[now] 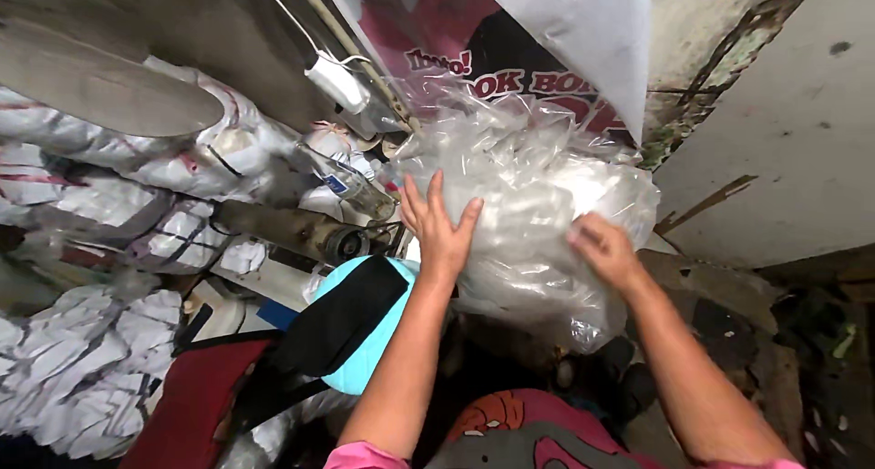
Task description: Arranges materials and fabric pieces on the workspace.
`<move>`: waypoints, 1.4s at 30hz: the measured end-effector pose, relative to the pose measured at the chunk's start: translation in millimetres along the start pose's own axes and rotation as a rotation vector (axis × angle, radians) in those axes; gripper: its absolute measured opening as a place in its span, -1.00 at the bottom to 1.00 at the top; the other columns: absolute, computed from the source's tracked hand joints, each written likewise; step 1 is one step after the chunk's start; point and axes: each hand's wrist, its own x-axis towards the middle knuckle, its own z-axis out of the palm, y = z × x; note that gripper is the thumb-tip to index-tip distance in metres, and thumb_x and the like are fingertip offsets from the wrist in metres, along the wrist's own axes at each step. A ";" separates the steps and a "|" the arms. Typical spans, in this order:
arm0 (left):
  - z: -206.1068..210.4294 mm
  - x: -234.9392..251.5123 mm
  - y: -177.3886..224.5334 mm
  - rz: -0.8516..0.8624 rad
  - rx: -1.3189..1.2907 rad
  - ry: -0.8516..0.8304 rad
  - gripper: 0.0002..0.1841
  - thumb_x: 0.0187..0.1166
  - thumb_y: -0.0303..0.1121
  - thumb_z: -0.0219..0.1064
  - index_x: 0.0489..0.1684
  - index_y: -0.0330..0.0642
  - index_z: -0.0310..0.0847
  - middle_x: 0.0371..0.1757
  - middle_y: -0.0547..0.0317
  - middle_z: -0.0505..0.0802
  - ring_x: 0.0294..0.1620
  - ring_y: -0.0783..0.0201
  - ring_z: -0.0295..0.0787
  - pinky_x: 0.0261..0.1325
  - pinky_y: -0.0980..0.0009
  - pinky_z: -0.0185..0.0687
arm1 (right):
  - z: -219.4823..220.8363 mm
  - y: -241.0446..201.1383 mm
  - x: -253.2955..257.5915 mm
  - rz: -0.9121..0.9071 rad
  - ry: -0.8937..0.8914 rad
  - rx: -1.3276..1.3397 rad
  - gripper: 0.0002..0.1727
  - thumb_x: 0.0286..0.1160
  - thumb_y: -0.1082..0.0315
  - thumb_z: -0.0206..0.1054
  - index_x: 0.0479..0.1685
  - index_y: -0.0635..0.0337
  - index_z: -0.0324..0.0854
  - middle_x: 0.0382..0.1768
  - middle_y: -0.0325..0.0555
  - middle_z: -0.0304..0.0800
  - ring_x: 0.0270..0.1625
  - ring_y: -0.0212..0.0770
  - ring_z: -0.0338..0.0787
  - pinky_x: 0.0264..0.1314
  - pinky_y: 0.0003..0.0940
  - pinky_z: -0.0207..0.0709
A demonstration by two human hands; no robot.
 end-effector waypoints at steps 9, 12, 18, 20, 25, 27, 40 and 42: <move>0.8 5.6 16.6 0.000 0.330 -0.257 -0.14 0.30 0.29 0.53 0.64 0.12 0.48 0.90 -0.29 -0.01 0.89 -0.37 -0.26 0.73 -0.52 -0.43 | 47.5 7.8 -48.9 -0.181 -0.421 -0.325 -0.63 0.76 0.18 0.12 -0.08 0.25 0.77 -0.18 0.10 0.87 0.14 0.21 0.79 0.62 0.31 0.21; -7.3 13.9 6.9 -0.204 0.201 -0.151 0.14 0.24 0.11 0.67 0.90 0.07 0.01 0.89 -0.39 -0.18 0.84 -0.52 -0.22 0.64 -0.55 -0.10 | 46.6 12.8 -50.3 -0.131 -0.421 -0.217 -0.56 0.80 0.17 0.02 -0.02 0.33 0.75 -0.11 0.17 0.84 0.21 0.23 0.74 0.67 0.27 0.12; -23.4 27.8 9.4 -0.249 -0.060 -0.251 0.00 0.37 -0.51 0.49 0.90 0.03 -0.04 0.56 -0.42 0.53 0.42 -0.37 0.60 0.33 -0.36 0.55 | 20.0 14.3 -53.1 0.112 -0.301 0.303 -0.56 0.64 0.16 0.15 0.03 0.39 0.74 0.12 0.10 0.81 0.28 -0.14 0.73 0.52 -0.16 0.49; -39.1 16.0 34.4 -0.084 -0.161 -0.199 -0.03 0.36 -0.59 0.42 0.89 0.08 0.00 0.55 -0.27 0.59 0.36 -0.21 0.69 0.26 -0.24 0.65 | -3.6 -0.4 -45.0 0.141 -0.115 0.335 -0.58 0.66 0.22 0.09 -0.07 0.41 0.76 -0.05 0.04 0.83 0.07 -0.26 0.76 0.30 -0.23 0.60; -60.5 -11.3 64.0 0.205 -0.291 -0.093 -0.11 0.31 -0.60 0.22 0.84 0.01 0.10 0.21 0.00 0.77 -0.01 0.26 0.80 -0.05 0.27 0.79 | -41.6 -42.3 14.0 0.038 0.275 -0.002 -0.73 0.65 0.37 0.21 -0.05 0.49 0.63 0.01 0.27 0.72 0.10 0.08 0.75 0.23 0.05 0.63; -62.7 -12.3 58.9 0.167 -0.139 -0.093 -0.14 0.35 -0.59 0.25 0.84 -0.01 0.12 0.39 -0.08 0.71 0.21 0.12 0.76 0.17 0.13 0.74 | -20.8 -45.0 35.5 0.137 -0.060 -0.150 -0.76 0.61 0.35 0.33 -0.06 0.40 0.75 0.08 0.33 0.76 0.23 0.29 0.73 0.33 0.33 0.55; 37.8 -1.9 23.4 0.124 0.520 -0.438 -0.37 0.34 -0.42 0.51 0.52 0.04 0.59 0.47 -0.39 0.61 0.44 -0.43 0.52 0.44 -0.42 0.26 | 52.7 -75.1 37.0 0.544 -0.710 -0.443 -0.25 0.80 -0.22 -0.04 0.65 0.22 0.44 0.49 0.36 0.58 0.58 0.34 0.54 0.55 0.41 0.33; 29.9 8.8 6.1 0.057 0.491 -0.399 -0.48 0.45 -0.56 0.33 0.46 -0.03 0.63 0.28 -0.30 0.76 0.32 -0.33 0.66 0.34 -0.35 0.40 | 34.8 -57.4 35.2 0.617 -0.584 -0.379 -0.22 0.80 -0.24 -0.07 0.49 0.31 0.58 0.47 0.36 0.61 0.59 0.32 0.53 0.58 0.40 0.31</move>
